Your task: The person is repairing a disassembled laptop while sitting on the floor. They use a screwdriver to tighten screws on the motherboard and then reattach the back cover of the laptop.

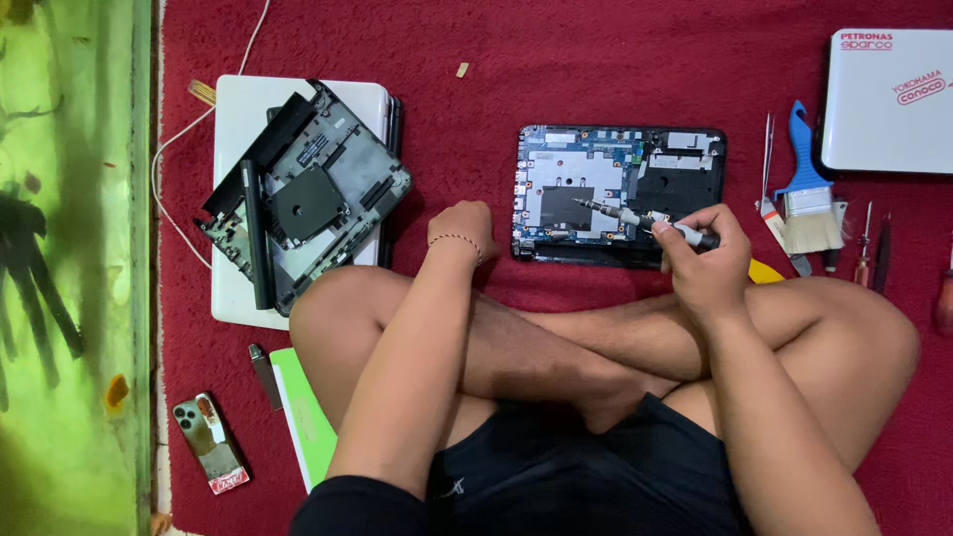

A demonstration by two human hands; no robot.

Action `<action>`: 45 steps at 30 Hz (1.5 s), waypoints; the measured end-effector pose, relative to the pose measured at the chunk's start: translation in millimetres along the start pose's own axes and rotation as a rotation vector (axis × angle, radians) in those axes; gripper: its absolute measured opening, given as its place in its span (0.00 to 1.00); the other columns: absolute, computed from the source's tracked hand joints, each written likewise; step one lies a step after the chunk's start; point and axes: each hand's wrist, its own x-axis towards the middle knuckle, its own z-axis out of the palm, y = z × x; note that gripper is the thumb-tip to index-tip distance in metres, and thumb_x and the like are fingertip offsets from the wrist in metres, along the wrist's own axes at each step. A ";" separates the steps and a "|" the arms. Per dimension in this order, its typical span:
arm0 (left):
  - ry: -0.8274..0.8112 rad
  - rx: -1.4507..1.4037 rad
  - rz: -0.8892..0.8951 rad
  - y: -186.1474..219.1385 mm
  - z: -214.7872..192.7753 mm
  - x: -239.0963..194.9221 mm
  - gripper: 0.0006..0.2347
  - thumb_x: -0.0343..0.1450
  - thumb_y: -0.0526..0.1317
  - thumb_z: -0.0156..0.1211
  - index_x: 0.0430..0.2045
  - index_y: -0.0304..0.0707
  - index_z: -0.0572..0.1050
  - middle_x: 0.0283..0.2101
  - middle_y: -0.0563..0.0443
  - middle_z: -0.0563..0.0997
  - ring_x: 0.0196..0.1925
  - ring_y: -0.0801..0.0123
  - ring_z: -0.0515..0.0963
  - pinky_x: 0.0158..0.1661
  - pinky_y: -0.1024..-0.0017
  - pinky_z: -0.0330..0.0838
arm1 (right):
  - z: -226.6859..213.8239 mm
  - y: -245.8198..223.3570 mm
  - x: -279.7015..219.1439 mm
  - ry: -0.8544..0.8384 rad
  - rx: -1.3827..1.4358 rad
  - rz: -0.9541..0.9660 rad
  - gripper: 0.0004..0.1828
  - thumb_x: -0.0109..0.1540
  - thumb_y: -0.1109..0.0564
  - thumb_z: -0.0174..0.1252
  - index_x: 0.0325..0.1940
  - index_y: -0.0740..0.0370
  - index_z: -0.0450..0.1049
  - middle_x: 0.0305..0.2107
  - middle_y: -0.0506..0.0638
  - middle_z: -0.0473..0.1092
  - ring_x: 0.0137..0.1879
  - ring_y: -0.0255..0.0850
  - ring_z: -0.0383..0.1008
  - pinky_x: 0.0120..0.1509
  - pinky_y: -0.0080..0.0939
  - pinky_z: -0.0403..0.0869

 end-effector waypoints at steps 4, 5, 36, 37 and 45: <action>0.030 -0.034 -0.009 -8.2 -0.1 3.4 0.16 0.68 0.44 0.65 0.45 0.32 0.86 0.46 0.38 0.88 0.55 0.42 0.87 0.52 0.41 0.80 | -0.1 0.1 1.1 -0.005 -0.018 0.011 0.14 0.68 0.61 0.74 0.44 0.67 0.73 0.15 0.54 0.68 0.20 0.38 0.72 0.28 0.33 0.69; 0.027 -0.034 -0.009 -5.3 -7.2 -6.3 0.16 0.68 0.44 0.65 0.45 0.32 0.86 0.46 0.38 0.88 0.55 0.42 0.87 0.52 0.41 0.80 | -0.1 -0.5 0.7 -0.005 -0.019 0.013 0.14 0.68 0.61 0.74 0.44 0.67 0.73 0.15 0.54 0.68 0.20 0.38 0.72 0.28 0.33 0.69; -0.042 -1.357 0.531 27.4 7.9 19.7 0.08 0.68 0.32 0.65 0.36 0.26 0.86 0.32 0.35 0.89 0.27 0.68 0.85 0.26 0.80 0.71 | 16.8 -18.4 -2.6 0.017 0.354 -0.399 0.13 0.62 0.74 0.69 0.39 0.78 0.69 0.27 0.69 0.74 0.26 0.47 0.79 0.28 0.42 0.78; -0.044 -1.351 0.530 27.4 6.4 18.6 0.08 0.68 0.32 0.65 0.37 0.26 0.86 0.32 0.35 0.89 0.27 0.68 0.85 0.26 0.80 0.71 | 16.9 -17.6 -2.3 0.021 0.362 -0.401 0.13 0.62 0.74 0.70 0.39 0.78 0.69 0.26 0.69 0.74 0.25 0.47 0.79 0.28 0.42 0.78; -0.041 -1.351 0.587 28.5 9.5 20.5 0.08 0.68 0.31 0.65 0.36 0.26 0.86 0.32 0.34 0.89 0.26 0.68 0.85 0.25 0.81 0.70 | 14.9 -12.7 0.6 0.018 0.374 -0.405 0.12 0.63 0.74 0.68 0.39 0.77 0.69 0.26 0.69 0.73 0.25 0.47 0.79 0.27 0.41 0.77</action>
